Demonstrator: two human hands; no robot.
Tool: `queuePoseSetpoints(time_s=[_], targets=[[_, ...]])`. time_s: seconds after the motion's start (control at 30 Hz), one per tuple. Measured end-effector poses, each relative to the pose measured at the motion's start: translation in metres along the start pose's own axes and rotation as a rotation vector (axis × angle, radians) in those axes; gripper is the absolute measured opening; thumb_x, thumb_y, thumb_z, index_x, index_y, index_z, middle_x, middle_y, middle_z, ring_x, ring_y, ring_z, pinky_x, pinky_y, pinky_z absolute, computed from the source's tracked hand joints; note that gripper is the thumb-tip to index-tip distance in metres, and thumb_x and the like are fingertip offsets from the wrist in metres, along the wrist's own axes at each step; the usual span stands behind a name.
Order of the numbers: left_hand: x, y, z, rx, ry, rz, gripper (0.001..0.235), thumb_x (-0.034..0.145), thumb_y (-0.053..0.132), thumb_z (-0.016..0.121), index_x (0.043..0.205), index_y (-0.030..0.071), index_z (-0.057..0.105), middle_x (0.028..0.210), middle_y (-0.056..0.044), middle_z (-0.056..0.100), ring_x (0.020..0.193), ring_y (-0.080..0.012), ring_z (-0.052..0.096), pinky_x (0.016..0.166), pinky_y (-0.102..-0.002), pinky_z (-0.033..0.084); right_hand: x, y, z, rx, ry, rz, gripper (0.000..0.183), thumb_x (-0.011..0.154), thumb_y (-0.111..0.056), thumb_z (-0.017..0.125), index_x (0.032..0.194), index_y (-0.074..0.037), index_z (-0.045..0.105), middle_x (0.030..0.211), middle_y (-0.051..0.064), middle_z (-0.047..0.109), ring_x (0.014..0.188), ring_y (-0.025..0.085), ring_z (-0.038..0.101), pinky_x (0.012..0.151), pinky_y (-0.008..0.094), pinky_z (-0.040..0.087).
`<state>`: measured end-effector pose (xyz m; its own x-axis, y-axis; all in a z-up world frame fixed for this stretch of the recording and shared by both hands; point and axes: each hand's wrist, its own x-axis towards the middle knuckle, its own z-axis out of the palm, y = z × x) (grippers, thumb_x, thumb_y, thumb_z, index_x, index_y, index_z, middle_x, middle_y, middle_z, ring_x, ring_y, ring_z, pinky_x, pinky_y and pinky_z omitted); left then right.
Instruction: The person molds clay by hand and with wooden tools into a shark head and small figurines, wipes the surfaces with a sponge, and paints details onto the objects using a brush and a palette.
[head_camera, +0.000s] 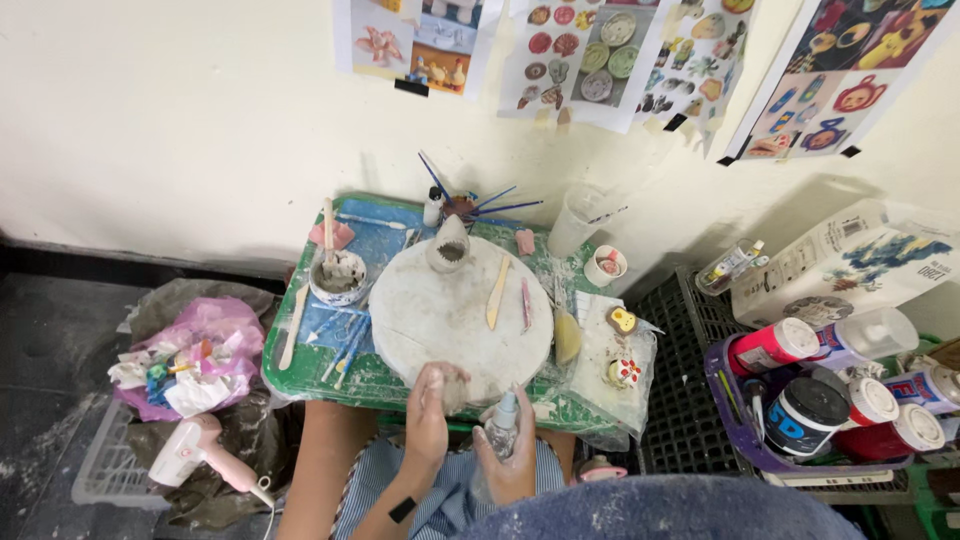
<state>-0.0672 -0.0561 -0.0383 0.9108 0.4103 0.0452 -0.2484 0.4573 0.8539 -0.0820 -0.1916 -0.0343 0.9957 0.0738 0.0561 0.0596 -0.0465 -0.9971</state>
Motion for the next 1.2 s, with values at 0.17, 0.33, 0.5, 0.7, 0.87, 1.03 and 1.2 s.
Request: queuePoseSetpoints(time_s=[0.17,0.33,0.5,0.7,0.87,1.03,1.2], targets=[[0.004,0.018,0.004,-0.074,-0.111,-0.231,0.037,0.093,0.003,0.048,0.13,0.009,0.048,0.1,-0.006,0.069,0.072,-0.0107,0.053,0.065,-0.024,0.046,-0.002,0.0,0.002,0.158,-0.027,0.116,0.086,0.08,0.01,0.068,0.155,-0.01,0.029,0.098,0.008,0.06,0.076,0.014,0.06,0.064,0.027,0.054],[-0.002,-0.001,0.003,-0.065,-0.11,-0.017,0.028,0.09,-0.001,0.04,0.115,-0.001,0.053,0.089,-0.013,0.068,0.064,-0.0126,0.054,0.054,-0.026,0.045,0.001,0.004,-0.007,0.064,0.003,0.009,0.082,0.083,0.009,0.069,0.154,-0.007,0.032,0.1,0.009,0.061,0.085,0.013,0.06,0.074,0.026,0.054],[-0.002,-0.006,0.001,-0.154,-0.088,-0.047,0.021,0.094,0.006,0.039,0.108,-0.002,0.053,0.083,-0.015,0.067,0.058,-0.0143,0.052,0.05,-0.027,0.044,0.002,0.007,-0.011,0.041,0.008,-0.023,0.08,0.083,0.009,0.069,0.153,-0.006,0.032,0.1,0.009,0.061,0.086,0.013,0.06,0.075,0.026,0.055],[0.004,0.024,0.007,-0.28,-0.089,-0.277,0.033,0.087,0.018,0.04,0.116,0.008,0.052,0.095,-0.01,0.067,0.074,-0.0154,0.065,0.061,-0.028,0.051,0.001,0.005,-0.01,0.128,0.006,0.081,0.082,0.082,0.009,0.067,0.153,-0.009,0.03,0.099,0.01,0.061,0.079,0.013,0.061,0.066,0.026,0.056],[0.004,0.024,0.001,-0.138,-0.142,-0.157,0.03,0.097,0.022,0.031,0.104,0.003,0.053,0.079,-0.015,0.066,0.053,-0.0156,0.052,0.041,-0.024,0.037,0.002,0.009,-0.009,0.132,-0.02,0.076,0.084,0.083,0.011,0.067,0.155,-0.009,0.029,0.1,0.011,0.061,0.077,0.013,0.062,0.066,0.027,0.056],[0.003,0.008,-0.015,-0.157,-0.155,-0.037,0.024,0.095,0.01,0.031,0.103,0.0,0.051,0.08,-0.015,0.064,0.059,-0.0159,0.052,0.057,-0.03,0.048,0.0,0.009,-0.009,0.185,-0.031,0.095,0.084,0.083,0.009,0.066,0.155,-0.009,0.028,0.098,0.011,0.062,0.072,0.014,0.062,0.061,0.028,0.055],[0.015,0.002,-0.029,0.001,-0.211,0.078,0.021,0.105,0.019,0.034,0.108,0.005,0.049,0.084,-0.005,0.052,0.069,-0.015,0.052,0.065,-0.032,0.051,0.003,0.005,-0.01,0.187,0.015,0.084,0.082,0.085,0.007,0.066,0.156,-0.007,0.028,0.099,0.012,0.062,0.073,0.014,0.063,0.06,0.03,0.056]])
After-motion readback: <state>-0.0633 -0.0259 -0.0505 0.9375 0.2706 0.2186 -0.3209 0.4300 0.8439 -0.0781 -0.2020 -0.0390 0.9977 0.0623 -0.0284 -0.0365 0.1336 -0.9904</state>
